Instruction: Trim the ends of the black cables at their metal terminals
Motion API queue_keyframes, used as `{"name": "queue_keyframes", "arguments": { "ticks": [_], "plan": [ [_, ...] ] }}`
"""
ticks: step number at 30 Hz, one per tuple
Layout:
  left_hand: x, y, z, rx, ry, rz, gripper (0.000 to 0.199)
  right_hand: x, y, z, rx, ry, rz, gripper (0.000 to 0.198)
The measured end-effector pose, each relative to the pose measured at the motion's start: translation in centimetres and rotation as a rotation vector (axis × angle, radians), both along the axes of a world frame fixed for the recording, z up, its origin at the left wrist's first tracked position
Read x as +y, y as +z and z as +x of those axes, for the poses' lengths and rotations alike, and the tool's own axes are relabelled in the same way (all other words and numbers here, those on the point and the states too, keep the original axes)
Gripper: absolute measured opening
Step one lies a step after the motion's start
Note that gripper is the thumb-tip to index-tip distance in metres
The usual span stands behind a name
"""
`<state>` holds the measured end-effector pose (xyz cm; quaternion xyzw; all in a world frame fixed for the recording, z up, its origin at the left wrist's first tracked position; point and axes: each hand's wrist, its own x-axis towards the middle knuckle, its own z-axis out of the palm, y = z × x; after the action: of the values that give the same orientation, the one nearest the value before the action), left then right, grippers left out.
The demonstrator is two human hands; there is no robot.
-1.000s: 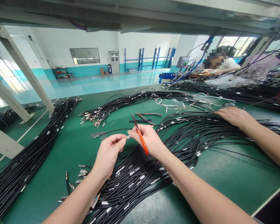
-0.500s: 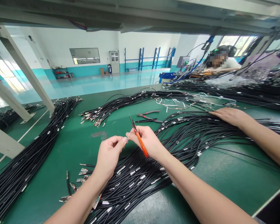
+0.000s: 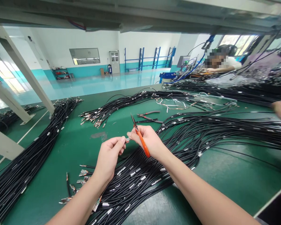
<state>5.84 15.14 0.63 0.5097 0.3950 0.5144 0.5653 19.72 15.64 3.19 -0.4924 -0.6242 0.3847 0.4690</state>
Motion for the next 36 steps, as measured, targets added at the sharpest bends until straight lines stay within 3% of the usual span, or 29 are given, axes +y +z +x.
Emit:
{"name": "queue_keyframes", "arguments": {
  "ticks": [15,26,36],
  "plan": [
    [-0.21,0.1,-0.06,0.035,-0.018,0.041,0.014,0.08,-0.07,0.14,-0.025,-0.011,0.01,0.027],
    [-0.24,0.23,-0.14,-0.012,-0.025,-0.028,0.011,0.21,-0.36,0.04,-0.013,0.047,0.049,0.025],
    [-0.2,0.35,-0.08,-0.067,-0.04,-0.053,0.012,0.44,-0.71,0.06,0.059,0.096,-0.013,0.026]
  ]
}}
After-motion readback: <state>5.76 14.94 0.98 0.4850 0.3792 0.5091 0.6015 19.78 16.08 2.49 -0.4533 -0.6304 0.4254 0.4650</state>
